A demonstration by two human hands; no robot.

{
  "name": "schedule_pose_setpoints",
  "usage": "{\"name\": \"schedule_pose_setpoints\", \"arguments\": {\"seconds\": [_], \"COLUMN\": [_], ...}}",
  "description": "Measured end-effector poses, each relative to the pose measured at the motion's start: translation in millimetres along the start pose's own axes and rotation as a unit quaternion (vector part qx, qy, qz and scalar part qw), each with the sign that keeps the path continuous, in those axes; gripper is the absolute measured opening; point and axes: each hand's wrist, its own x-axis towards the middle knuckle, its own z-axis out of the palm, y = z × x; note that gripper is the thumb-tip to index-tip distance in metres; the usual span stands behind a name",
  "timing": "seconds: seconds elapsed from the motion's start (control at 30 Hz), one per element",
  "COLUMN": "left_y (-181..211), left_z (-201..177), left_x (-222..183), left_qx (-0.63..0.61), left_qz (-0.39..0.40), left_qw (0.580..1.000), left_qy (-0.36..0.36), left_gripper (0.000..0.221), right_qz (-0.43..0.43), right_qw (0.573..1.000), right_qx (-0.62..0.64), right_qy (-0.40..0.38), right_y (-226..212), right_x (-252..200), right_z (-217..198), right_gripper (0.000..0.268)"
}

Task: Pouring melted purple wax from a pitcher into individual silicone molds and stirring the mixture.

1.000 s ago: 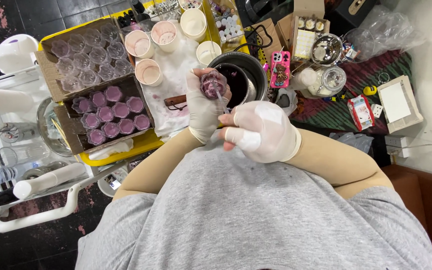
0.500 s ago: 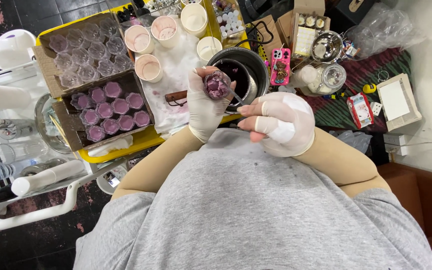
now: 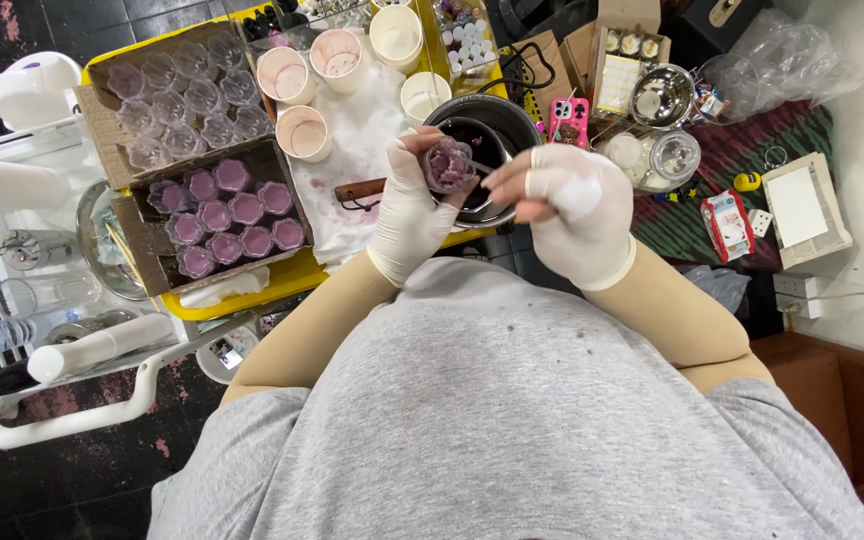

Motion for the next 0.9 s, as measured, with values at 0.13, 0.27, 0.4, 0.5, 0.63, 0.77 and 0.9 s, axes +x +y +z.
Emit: {"name": "schedule_pose_setpoints", "arguments": {"seconds": [0.13,0.27,0.4,0.5,0.63,0.77,0.9], "left_y": [-11,-20,-13,6,4,6,12], "left_z": [-13,-25,-30,-29,-24,-18,-14], "left_x": [6,14,24,37,40,46,52], "left_qx": [0.062,0.157,0.319,0.352,0.372,0.405,0.415], "left_qz": [0.030,-0.052,0.017,-0.011,0.002,-0.010,-0.036], "left_qw": [0.997,0.979,0.932,0.909,0.900,0.877,0.864], "left_qy": [-0.043,-0.119,-0.174,-0.225,-0.228,-0.260,-0.284], "left_gripper": [0.070,0.064,0.064,0.061,0.055,0.053,0.049], "right_qz": [0.134,0.205,0.246,0.252,0.254,0.242,0.249], "right_qw": [0.981,0.897,0.832,0.821,0.817,0.807,0.791], "right_qx": [0.140,0.373,0.461,0.466,0.460,0.472,0.480], "right_qy": [0.017,0.122,0.185,0.213,0.238,0.259,0.287], "right_y": [18,52,76,82,94,106,115], "right_x": [-10,-28,-44,-53,-63,-71,-79], "right_z": [16,38,47,48,50,51,53], "right_gripper": [0.036,0.032,0.027,0.024,0.024,0.024,0.023]}}
